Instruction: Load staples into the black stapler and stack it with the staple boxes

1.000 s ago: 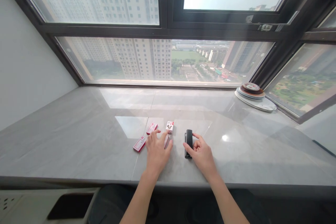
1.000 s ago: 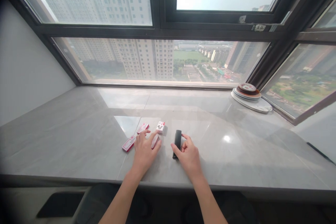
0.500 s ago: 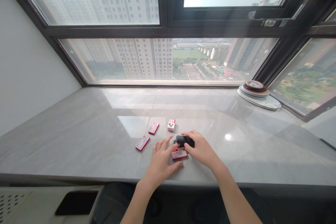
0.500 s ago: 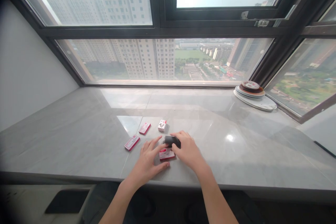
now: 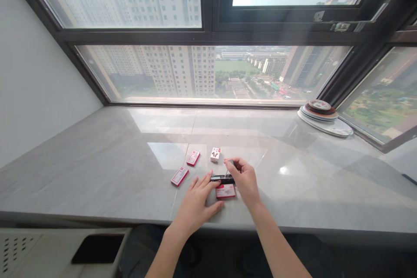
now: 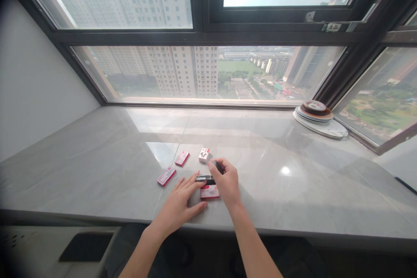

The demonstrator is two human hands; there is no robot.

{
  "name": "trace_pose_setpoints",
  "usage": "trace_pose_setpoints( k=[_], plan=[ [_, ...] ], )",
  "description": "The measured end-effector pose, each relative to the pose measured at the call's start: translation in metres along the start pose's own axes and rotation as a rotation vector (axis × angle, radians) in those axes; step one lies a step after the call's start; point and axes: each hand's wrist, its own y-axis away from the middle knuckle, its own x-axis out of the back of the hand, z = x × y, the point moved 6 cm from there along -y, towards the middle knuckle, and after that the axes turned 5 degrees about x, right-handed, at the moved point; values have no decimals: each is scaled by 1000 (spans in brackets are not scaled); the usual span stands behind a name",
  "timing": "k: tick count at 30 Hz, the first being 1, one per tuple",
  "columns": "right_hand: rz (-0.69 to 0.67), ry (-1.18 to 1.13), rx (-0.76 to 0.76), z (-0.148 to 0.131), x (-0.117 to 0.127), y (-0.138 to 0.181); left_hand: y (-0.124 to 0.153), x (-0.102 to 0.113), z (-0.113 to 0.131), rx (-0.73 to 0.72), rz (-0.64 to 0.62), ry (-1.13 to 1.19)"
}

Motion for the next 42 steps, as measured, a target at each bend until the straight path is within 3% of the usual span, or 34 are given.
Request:
trace_pose_setpoints(
  k=[4, 7, 9, 12, 16, 20, 26, 30, 34, 38, 42],
  plan=[
    [163, -359, -159, 29, 55, 10, -1, -2, -4, 20, 12, 4],
    [188, -336, -358, 56, 91, 30, 0, 0, -5, 23, 43, 36],
    [102, -224, -492, 66, 101, 44, 0, 1, -5, 31, 59, 56],
    [-170, -59, -600, 67, 84, 61, 0, -1, -6, 42, 47, 68],
    [-404, 0, -462, 49, 37, 64, -2, -3, -7, 40, 31, 86],
    [-385, 68, -401, 48, 22, 57, -1, -1, -8, 43, 11, 117],
    [-335, 242, -407, 54, 53, 54, 1, 4, -4, -3, -2, 113],
    [-213, 439, -271, 33, 66, 47, 2, 4, -2, -7, 32, 90],
    [-265, 371, -120, 9, 31, 37, 3, 1, -3, 6, 51, 79],
    [-362, 241, -143, 5, -11, 35, 2, -1, -4, 1, 50, 77],
    [-231, 354, -146, 7, -9, 33, 2, 0, -4, 1, 48, 78]
  ],
)
